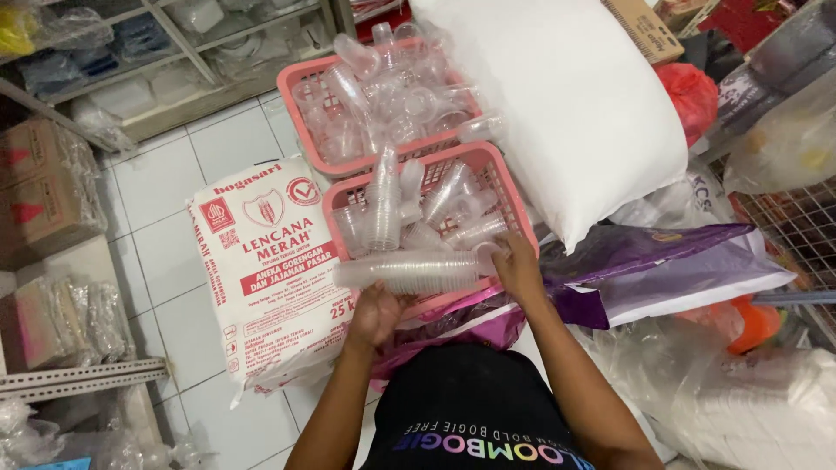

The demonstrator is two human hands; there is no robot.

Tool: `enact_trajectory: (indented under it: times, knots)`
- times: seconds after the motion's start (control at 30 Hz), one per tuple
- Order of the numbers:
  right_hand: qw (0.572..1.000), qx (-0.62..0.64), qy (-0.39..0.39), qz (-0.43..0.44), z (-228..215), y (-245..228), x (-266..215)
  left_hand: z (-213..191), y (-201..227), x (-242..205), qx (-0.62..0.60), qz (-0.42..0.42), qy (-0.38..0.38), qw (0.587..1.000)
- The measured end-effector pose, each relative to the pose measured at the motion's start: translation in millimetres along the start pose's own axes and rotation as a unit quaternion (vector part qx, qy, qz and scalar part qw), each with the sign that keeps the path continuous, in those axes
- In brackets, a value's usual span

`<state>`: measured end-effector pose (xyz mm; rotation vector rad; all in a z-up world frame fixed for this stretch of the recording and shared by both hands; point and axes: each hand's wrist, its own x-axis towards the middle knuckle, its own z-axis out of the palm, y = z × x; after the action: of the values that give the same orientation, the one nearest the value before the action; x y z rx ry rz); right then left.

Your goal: The person picks up stacks of clear plastic cups from a pink basket and places them into a pink plastic bag. They repeat this process multiple times, handling the cups by hand without using any tools.

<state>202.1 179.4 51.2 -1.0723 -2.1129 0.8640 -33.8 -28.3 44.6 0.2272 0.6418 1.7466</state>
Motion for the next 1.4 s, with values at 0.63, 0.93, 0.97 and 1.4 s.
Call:
enact_trajectory:
  times: [0.63, 0.93, 0.97, 1.4]
  knots:
    - [0.984, -0.059, -0.107, 0.128, -4, 2, 14, 1, -18, 1, -0.032, 0.027, 0.019, 0.999]
    - [0.985, 0.052, 0.046, 0.158, -65, -5, -1, -2, -28, -10, -0.028, 0.040, 0.011, 0.999]
    - [0.976, 0.124, 0.043, 0.171, -71, -8, -9, -8, -34, -9, -0.035, 0.037, -0.002, 0.999]
    - [0.876, 0.435, 0.044, 0.204, -90, -36, -91, 30, -67, -38, 0.002, -0.012, -0.040, 0.999]
